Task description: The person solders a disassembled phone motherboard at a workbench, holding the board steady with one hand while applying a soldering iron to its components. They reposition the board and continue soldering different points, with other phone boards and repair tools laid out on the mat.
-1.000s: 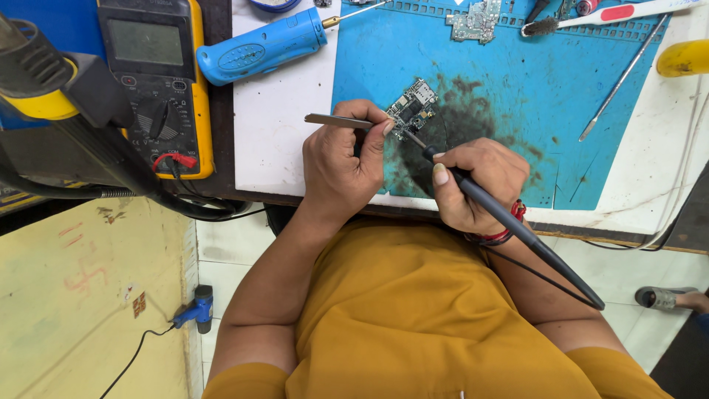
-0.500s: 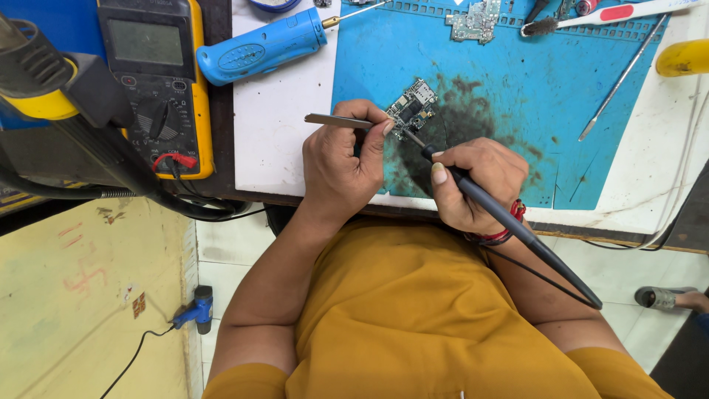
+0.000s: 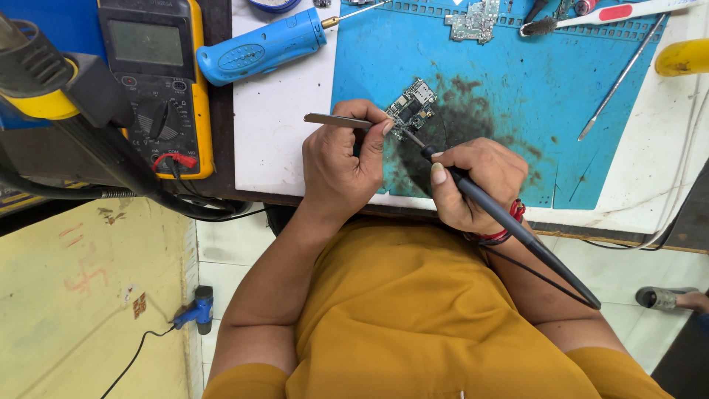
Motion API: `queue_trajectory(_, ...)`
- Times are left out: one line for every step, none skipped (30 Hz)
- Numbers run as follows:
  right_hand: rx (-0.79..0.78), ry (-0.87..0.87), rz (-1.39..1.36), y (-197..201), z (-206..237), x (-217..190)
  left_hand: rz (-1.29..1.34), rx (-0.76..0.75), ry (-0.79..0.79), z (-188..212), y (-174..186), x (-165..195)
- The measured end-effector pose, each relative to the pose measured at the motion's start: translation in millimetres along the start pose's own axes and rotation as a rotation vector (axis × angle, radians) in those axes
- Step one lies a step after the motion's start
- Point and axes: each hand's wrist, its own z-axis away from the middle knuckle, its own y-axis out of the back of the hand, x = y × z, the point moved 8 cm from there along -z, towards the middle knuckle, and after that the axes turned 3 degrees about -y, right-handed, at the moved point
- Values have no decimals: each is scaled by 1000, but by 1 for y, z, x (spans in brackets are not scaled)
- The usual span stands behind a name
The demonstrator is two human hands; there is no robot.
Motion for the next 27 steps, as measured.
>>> queue_trajectory(0,1,2,0,0,0,2,1,-2,0,0,0)
queue_trajectory(2,1,-2,0,0,0,0,3,-4,0,0,1)
queue_trajectory(4,2,-6,0,0,0,-2,5,-7,0,0,1)
queue_trajectory(6,2,-10,0,0,0,-4,7,-9,0,1,1)
queue_trajectory(8,2,-9,0,0,0,-5,4,-5,0,1,1)
queue_trajectory(9,2,-9,0,0,0,-7,3,0,0,0,0)
queue_trajectory(11,2,-9,1,0,0,-8,1,5,0,0,0)
queue_trajectory(10,-3,-5,0,0,0,-15,4,2,0,1,0)
queue_trajectory(8,-7,1,0,0,0,-20,7,-2,-1,1,0)
queue_trajectory(4,-14,8,0,0,1,-23,9,-2,0,1,0)
queue_trajectory(7,-6,2,1,0,1,-12,9,-8,-1,0,1)
queue_trajectory(10,1,-7,0,0,0,-2,9,-13,0,1,1)
queue_trajectory(13,9,-15,0,0,0,8,9,-18,0,1,2)
queue_trajectory(10,8,-8,0,0,0,3,8,-13,0,1,1)
queue_trajectory(8,7,-2,0,0,0,-2,6,-8,-1,1,1)
queue_trajectory(6,5,5,0,0,0,-7,3,-2,0,1,1)
queue_trajectory(8,4,5,0,0,0,-9,2,-1,0,1,1)
queue_trajectory(10,2,4,0,0,0,-10,1,1,-1,1,1)
queue_trajectory(12,0,4,1,0,0,-13,1,2,-1,0,1)
queue_trajectory(13,3,0,0,0,0,-10,2,2,-1,1,1)
queue_trajectory(13,6,-3,1,0,0,-7,2,4,-1,1,1)
queue_trajectory(14,8,-7,1,0,0,-5,2,5,0,1,1)
queue_trajectory(14,7,-6,1,0,0,-8,3,3,-1,0,1)
queue_trajectory(14,6,-6,0,-1,0,-11,3,1,-1,1,1)
queue_trajectory(14,4,-5,0,-1,0,-13,4,-1,-1,1,2)
queue_trajectory(12,6,-4,1,-1,-1,-10,3,2,-1,1,2)
queue_trajectory(10,8,-4,1,-1,-1,-7,3,6,-1,0,1)
